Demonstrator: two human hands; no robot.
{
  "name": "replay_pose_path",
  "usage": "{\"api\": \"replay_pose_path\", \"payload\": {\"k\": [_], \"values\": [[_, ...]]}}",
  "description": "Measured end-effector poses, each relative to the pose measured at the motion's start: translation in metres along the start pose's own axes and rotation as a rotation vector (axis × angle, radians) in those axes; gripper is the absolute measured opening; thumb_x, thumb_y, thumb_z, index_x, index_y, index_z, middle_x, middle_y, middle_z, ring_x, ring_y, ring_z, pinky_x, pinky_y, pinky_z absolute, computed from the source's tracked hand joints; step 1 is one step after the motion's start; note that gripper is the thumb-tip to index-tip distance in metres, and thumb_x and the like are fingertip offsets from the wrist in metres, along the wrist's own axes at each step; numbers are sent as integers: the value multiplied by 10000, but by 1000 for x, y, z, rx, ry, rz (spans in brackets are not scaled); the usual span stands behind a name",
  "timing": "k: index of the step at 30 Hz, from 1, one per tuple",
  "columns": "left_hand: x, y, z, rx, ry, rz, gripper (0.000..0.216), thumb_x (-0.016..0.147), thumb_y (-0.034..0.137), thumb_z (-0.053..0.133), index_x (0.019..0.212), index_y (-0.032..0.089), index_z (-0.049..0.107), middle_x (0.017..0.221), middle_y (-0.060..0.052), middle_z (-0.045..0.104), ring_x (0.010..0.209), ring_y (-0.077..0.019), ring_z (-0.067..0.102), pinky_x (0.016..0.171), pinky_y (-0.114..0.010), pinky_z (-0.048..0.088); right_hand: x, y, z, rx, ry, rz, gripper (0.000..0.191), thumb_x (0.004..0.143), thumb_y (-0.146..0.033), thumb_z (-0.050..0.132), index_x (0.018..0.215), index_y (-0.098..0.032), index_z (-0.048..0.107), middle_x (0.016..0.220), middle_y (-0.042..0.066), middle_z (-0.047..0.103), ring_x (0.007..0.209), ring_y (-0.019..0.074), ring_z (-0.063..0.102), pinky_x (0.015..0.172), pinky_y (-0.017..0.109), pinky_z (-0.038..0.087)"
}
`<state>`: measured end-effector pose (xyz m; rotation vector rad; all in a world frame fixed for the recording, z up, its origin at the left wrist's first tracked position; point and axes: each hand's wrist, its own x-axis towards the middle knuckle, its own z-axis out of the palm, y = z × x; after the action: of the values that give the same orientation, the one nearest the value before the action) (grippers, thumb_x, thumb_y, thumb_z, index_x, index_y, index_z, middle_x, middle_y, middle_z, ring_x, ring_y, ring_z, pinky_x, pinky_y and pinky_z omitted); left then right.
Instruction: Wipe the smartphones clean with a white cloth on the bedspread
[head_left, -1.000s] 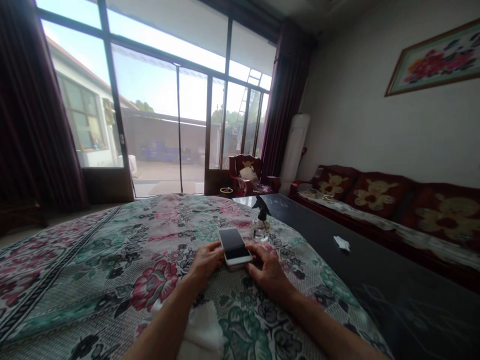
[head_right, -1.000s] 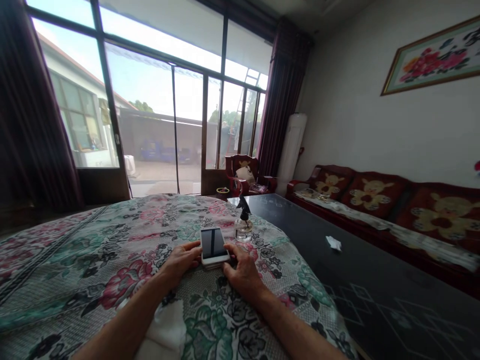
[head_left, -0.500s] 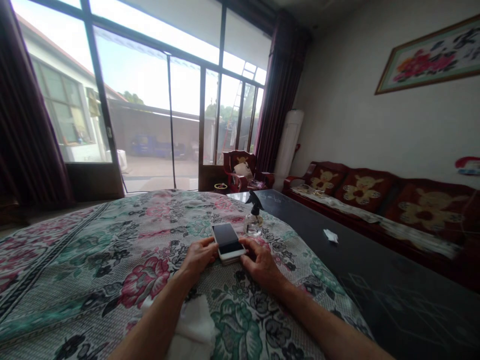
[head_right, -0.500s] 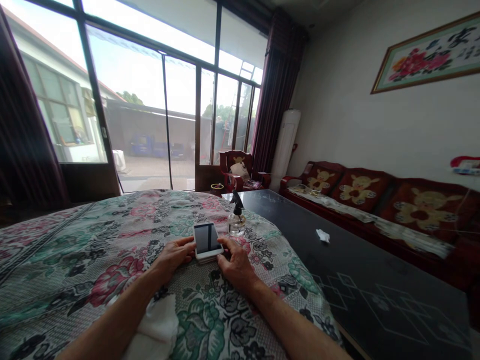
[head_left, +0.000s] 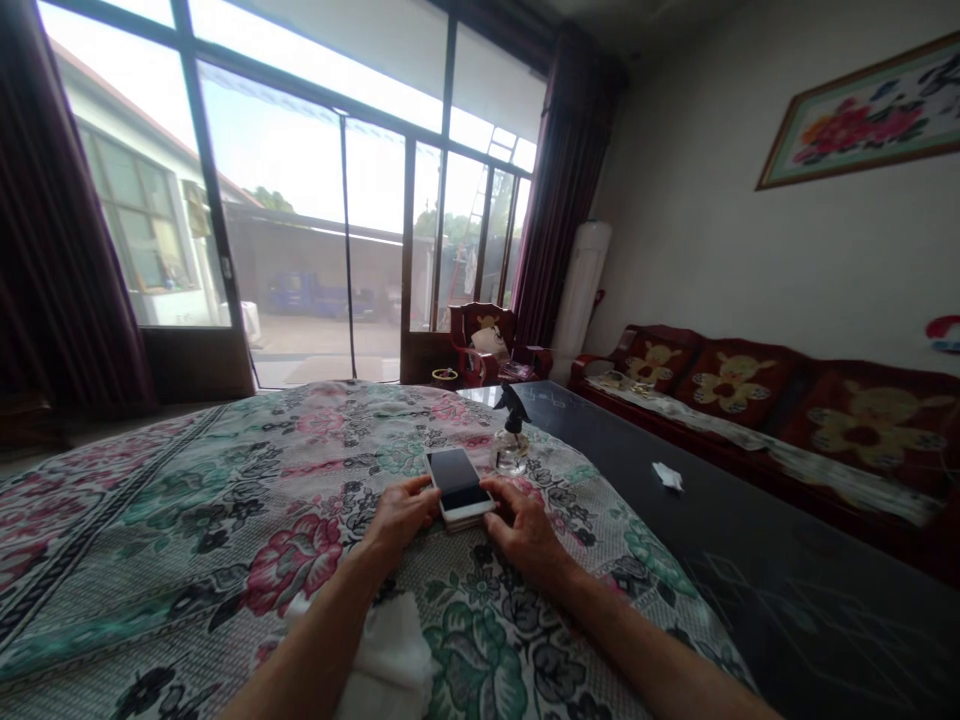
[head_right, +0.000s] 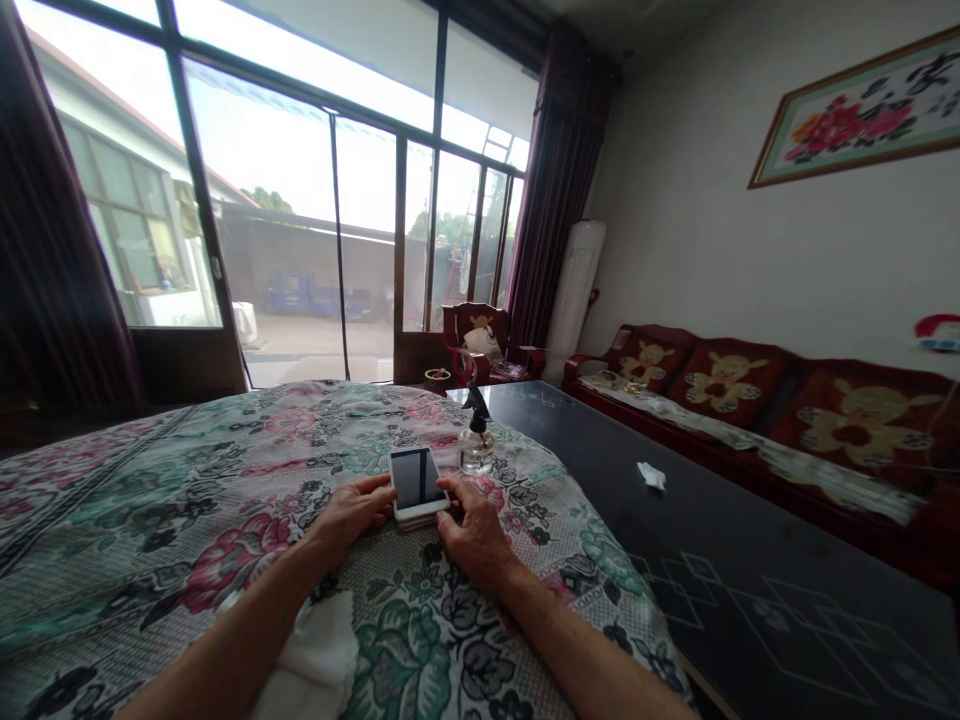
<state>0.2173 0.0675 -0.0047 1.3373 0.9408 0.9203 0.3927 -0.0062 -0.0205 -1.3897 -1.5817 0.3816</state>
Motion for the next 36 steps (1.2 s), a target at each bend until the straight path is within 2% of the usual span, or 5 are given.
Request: {"api": "replay_pose_path", "payload": {"k": [8, 15, 22, 27, 36], "values": [[4, 13, -3, 102, 145, 24, 402, 670, 279, 677, 1027, 94, 690, 670, -21, 670, 572, -112, 601, 509, -180, 421, -4, -5, -2, -215, 168, -270, 368, 773, -198, 517, 1137, -181, 565, 1282, 120, 539, 1226, 263, 467, 1025, 443, 385], [-18, 35, -34, 336, 258, 123, 419, 693, 216, 651, 1100, 120, 674, 760, -44, 715, 650, -149, 644, 558, -204, 441, -17, -20, -2, -481, 70, -652, 364, 812, -96, 445, 1142, -187, 568, 1336, 101, 498, 1288, 262, 376, 1053, 494, 324], [-92, 38, -101, 626, 336, 151, 248, 695, 182, 567, 869, 150, 741, 606, 0, 669, 582, -151, 579, 538, -212, 377, -19, -25, 5, -612, -31, -804, 343, 843, -56, 422, 1107, -177, 606, 1269, 102, 562, 1213, 252, 457, 1001, 460, 397], [-143, 26, -112, 783, 295, 181, 198, 677, 151, 547, 722, 172, 739, 569, 20, 651, 594, -150, 579, 569, -206, 382, -24, -27, 7, -679, -95, -898, 305, 848, -66, 443, 1027, -208, 645, 1183, 97, 620, 1128, 250, 531, 930, 421, 458], [-242, 52, -172, 972, 468, 226, 359, 745, 198, 543, 1072, 169, 689, 910, -58, 698, 778, -177, 640, 764, -246, 463, -11, -39, 10, -677, -29, -1028, 364, 785, -38, 430, 974, -252, 656, 1066, 78, 665, 1013, 230, 571, 895, 385, 454]]}}
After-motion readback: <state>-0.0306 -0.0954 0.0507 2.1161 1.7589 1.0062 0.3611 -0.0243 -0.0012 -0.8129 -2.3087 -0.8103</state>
